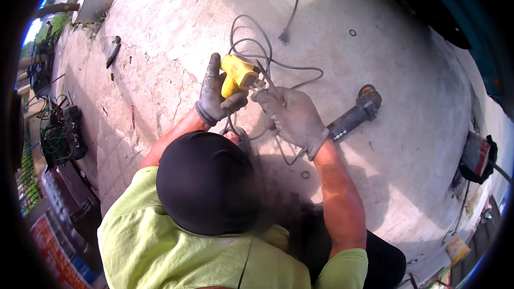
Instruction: The person holds a metal rod and uses a handheld angle grinder to grind its tip, producing sparks, and also uses a power drill on the metal piece.
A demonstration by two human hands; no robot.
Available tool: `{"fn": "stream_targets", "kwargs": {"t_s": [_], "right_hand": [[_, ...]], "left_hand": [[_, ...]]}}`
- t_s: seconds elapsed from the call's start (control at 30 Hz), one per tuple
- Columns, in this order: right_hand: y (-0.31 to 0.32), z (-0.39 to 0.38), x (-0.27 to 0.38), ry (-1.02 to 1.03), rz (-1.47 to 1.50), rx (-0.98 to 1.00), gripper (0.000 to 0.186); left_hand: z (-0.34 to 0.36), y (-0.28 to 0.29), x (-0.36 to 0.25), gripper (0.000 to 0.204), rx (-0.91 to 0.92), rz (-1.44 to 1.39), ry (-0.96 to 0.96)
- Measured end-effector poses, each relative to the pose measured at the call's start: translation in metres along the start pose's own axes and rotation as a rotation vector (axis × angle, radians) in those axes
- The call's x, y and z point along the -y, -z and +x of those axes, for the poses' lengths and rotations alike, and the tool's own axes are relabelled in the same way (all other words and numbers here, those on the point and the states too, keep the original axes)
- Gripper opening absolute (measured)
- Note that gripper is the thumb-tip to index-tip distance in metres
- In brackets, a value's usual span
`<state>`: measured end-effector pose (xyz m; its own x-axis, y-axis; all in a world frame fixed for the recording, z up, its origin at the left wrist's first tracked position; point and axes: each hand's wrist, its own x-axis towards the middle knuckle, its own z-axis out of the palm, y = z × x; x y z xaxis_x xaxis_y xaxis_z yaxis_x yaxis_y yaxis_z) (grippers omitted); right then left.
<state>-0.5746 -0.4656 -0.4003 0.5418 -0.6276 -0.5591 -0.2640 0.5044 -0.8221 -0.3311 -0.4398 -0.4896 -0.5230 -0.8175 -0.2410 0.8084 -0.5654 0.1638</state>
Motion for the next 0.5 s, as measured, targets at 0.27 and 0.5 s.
{"fn": "stream_targets", "kwargs": {"t_s": [0.27, 0.5], "right_hand": [[-0.003, 0.000, 0.006, -0.107, -0.028, -0.028, 0.044], [-0.006, 0.002, -0.006, -0.180, 0.091, -0.010, 0.045]], "left_hand": [[0.002, -0.010, 0.008, 0.075, -0.303, 0.153, -0.060], [0.003, -0.007, 0.014, 0.072, -0.334, 0.202, -0.040]]}}
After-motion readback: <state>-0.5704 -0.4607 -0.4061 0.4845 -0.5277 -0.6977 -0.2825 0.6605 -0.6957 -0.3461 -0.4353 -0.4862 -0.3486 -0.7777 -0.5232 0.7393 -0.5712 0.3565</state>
